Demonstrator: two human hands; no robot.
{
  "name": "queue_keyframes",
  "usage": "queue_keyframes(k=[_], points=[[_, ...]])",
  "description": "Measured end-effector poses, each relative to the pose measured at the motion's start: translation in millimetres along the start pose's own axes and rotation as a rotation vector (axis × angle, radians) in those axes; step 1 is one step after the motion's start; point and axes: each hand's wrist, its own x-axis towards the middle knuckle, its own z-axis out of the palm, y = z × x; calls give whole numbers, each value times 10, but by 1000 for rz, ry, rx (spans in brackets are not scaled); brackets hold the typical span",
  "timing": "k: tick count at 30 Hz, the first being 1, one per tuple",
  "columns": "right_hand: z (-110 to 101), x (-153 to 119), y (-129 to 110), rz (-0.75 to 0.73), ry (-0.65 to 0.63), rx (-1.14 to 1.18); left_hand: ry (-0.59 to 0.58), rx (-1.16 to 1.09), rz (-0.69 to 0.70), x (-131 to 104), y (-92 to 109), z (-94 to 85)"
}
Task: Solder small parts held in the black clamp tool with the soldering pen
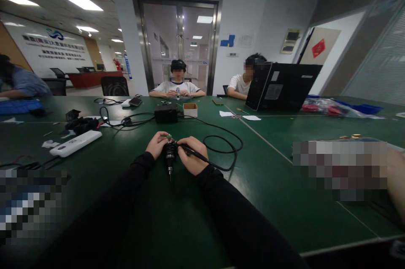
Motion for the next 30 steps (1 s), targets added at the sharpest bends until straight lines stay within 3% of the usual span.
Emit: queue_keyframes(k=[30], points=[[25,-38,38,-5,-26,-25,29,-7,23,8,-14,3]])
